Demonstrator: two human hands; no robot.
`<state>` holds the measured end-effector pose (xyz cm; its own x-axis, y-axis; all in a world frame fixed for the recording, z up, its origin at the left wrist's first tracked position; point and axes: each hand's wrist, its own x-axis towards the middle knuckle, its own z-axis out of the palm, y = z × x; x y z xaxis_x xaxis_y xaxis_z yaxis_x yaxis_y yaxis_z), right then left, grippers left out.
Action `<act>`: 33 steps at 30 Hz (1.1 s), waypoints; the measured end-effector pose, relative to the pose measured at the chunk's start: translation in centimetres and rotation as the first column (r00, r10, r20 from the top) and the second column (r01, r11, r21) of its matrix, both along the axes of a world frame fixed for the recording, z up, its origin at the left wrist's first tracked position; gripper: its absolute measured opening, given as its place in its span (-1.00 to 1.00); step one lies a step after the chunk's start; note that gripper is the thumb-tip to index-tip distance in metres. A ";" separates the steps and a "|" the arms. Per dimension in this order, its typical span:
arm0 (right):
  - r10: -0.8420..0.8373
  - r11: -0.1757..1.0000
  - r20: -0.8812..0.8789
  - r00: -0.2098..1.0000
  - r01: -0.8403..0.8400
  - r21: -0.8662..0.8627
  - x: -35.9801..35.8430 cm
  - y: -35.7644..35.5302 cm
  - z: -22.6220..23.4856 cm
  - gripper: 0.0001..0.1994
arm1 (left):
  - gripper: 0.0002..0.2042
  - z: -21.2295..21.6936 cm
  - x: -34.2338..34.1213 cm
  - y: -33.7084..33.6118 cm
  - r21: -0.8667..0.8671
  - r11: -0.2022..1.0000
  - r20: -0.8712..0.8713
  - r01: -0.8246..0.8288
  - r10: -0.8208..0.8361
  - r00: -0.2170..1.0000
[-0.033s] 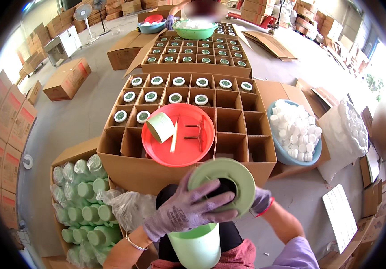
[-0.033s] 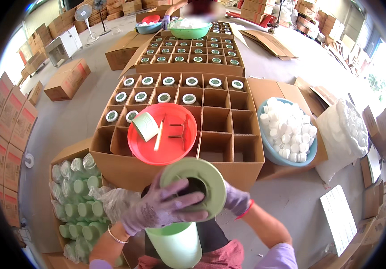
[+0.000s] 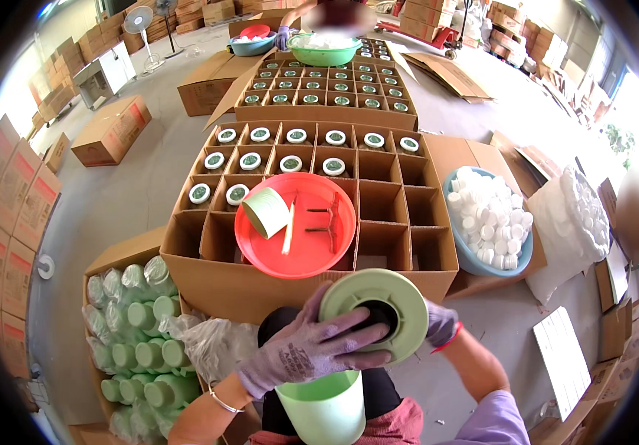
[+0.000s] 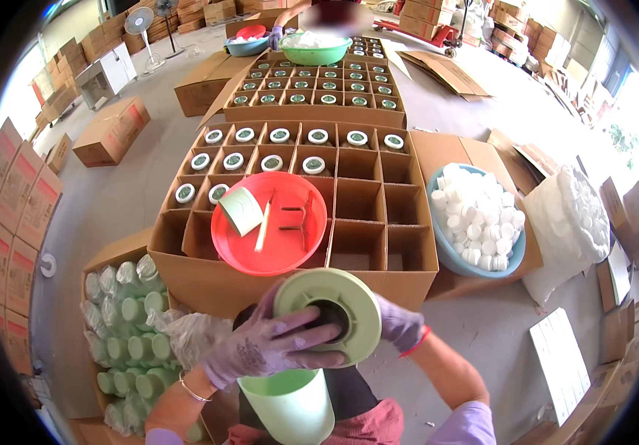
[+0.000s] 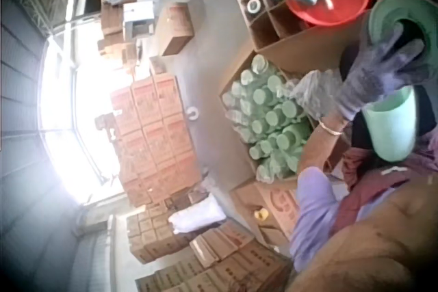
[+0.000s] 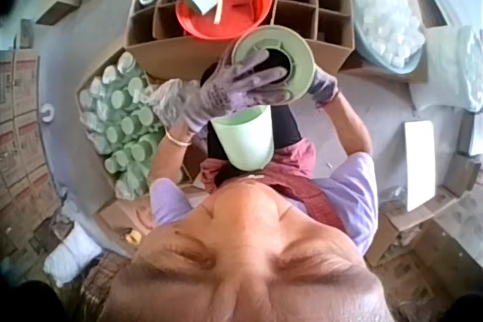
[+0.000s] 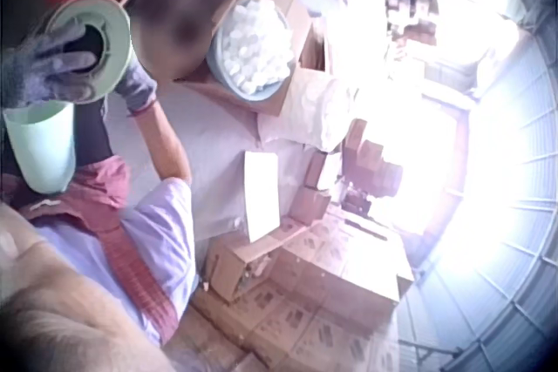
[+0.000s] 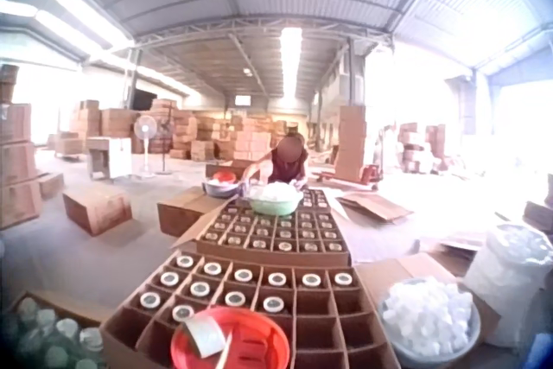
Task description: The person assembles light green thermos bottles by inserting a metal liner, screwing on the lid, and wiping the exterior with a small brush. The person then places each completed bottle into a plastic bag and arranges it in a cardboard box.
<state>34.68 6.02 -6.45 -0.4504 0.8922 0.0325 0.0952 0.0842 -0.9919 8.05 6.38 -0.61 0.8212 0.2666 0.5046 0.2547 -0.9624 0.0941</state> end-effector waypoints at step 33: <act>-0.618 0.576 0.235 0.750 0.229 0.784 -1.2 21.4 16.3 -0.44 | -0.52 -4.5 0.3 2.3 -0.807 0.206 0.519 0.553 0.695 0.498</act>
<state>33.44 27.45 9.82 -0.1535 0.7752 0.6128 0.7057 0.5201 -0.4812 8.31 8.70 -5.08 0.2192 0.9733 0.0685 -0.4681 0.0433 0.8826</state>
